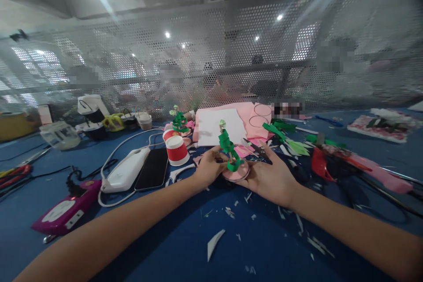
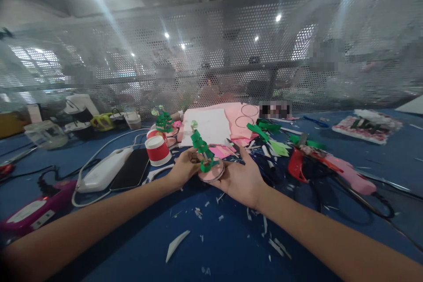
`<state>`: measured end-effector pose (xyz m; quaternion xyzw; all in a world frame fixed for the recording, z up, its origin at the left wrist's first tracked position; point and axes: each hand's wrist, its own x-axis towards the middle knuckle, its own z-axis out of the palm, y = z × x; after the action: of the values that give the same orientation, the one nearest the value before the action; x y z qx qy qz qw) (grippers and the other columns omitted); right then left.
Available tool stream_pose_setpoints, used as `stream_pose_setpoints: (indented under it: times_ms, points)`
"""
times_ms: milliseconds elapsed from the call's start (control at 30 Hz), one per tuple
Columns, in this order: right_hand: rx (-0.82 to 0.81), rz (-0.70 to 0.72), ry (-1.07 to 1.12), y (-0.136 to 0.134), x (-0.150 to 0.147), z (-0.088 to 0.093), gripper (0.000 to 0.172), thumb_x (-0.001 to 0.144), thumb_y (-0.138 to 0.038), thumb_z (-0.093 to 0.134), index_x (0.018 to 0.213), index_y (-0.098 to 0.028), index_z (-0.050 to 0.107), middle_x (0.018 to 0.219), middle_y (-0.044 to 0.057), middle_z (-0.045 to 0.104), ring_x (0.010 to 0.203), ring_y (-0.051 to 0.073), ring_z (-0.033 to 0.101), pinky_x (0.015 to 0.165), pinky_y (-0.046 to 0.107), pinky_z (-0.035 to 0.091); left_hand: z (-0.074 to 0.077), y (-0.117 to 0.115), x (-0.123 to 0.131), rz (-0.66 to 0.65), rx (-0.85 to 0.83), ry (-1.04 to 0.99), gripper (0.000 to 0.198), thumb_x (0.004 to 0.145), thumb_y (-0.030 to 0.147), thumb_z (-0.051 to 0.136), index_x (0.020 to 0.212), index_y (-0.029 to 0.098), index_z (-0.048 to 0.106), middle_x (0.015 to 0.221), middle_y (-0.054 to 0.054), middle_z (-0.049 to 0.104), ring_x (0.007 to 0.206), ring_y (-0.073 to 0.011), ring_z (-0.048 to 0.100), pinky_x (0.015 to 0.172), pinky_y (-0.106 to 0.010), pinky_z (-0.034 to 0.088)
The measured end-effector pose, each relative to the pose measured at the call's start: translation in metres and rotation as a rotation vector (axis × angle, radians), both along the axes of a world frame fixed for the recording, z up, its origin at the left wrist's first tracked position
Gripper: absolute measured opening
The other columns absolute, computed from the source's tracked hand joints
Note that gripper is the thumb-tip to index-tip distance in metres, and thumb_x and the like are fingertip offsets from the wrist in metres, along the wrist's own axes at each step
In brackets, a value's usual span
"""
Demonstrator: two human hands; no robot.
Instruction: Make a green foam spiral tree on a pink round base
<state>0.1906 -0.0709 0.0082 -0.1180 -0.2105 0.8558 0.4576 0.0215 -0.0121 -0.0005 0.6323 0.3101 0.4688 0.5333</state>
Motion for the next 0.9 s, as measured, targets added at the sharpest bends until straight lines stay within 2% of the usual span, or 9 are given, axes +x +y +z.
stream_pose_setpoints:
  times_ms: [233, 433, 533, 700, 800, 900]
  points:
    - [0.004, 0.006, -0.008, -0.0016, -0.0024, 0.0026, 0.059, 0.09, -0.059, 0.023, 0.099, -0.011, 0.056, 0.083, 0.009, 0.065, 0.081, 0.02, 0.06, 0.094, 0.045, 0.042, 0.0018, -0.0016, -0.0006, 0.013, 0.001, 0.027, 0.023, 0.057, 0.014, 0.071, 0.076, 0.014, 0.058, 0.061, 0.002, 0.064, 0.058, -0.0119, 0.06, 0.058, -0.022, 0.047]
    - [0.022, 0.023, 0.006, -0.0018, -0.0016, 0.0008, 0.059, 0.09, -0.056, 0.026, 0.107, -0.008, 0.054, 0.082, 0.009, 0.065, 0.078, 0.019, 0.061, 0.094, 0.042, 0.044, -0.0007, 0.0007, -0.0012, 0.014, 0.01, 0.041, 0.024, 0.056, 0.014, 0.072, 0.074, 0.015, 0.057, 0.063, 0.002, 0.065, 0.058, -0.0125, 0.06, 0.058, -0.023, 0.048]
    - [0.033, 0.03, -0.002, -0.0017, -0.0019, 0.0016, 0.056, 0.091, -0.055, 0.027, 0.109, -0.009, 0.053, 0.083, 0.009, 0.065, 0.083, 0.02, 0.062, 0.094, 0.043, 0.044, 0.0006, -0.0003, -0.0009, 0.017, -0.001, 0.041, 0.028, 0.054, 0.017, 0.076, 0.075, 0.015, 0.058, 0.061, 0.002, 0.064, 0.059, -0.013, 0.06, 0.06, -0.024, 0.048]
    - [0.051, 0.029, -0.022, -0.0021, -0.0023, 0.0018, 0.062, 0.09, -0.057, 0.022, 0.112, -0.008, 0.052, 0.091, 0.012, 0.066, 0.091, 0.023, 0.062, 0.097, 0.045, 0.04, 0.0031, -0.002, -0.0011, 0.02, -0.009, 0.043, 0.03, 0.055, 0.018, 0.076, 0.079, 0.013, 0.06, 0.063, 0.001, 0.065, 0.058, -0.0122, 0.059, 0.06, -0.023, 0.048]
    - [0.038, 0.02, -0.018, -0.0018, -0.0016, 0.0003, 0.063, 0.09, -0.058, 0.022, 0.109, -0.007, 0.053, 0.089, 0.013, 0.066, 0.088, 0.023, 0.062, 0.096, 0.044, 0.041, 0.0035, -0.002, -0.0013, -0.018, -0.002, 0.037, 0.029, 0.056, 0.016, 0.075, 0.082, 0.013, 0.061, 0.063, 0.001, 0.064, 0.058, -0.0117, 0.059, 0.06, -0.023, 0.048]
    - [0.014, 0.021, 0.0, -0.0002, -0.0002, -0.002, 0.057, 0.09, -0.056, 0.024, 0.104, -0.01, 0.055, 0.081, 0.009, 0.066, 0.08, 0.02, 0.061, 0.094, 0.042, 0.042, 0.0043, -0.0024, -0.0007, -0.055, -0.017, 0.008, 0.031, 0.055, 0.018, 0.076, 0.082, 0.014, 0.062, 0.062, 0.002, 0.064, 0.059, -0.0125, 0.06, 0.063, -0.025, 0.049]
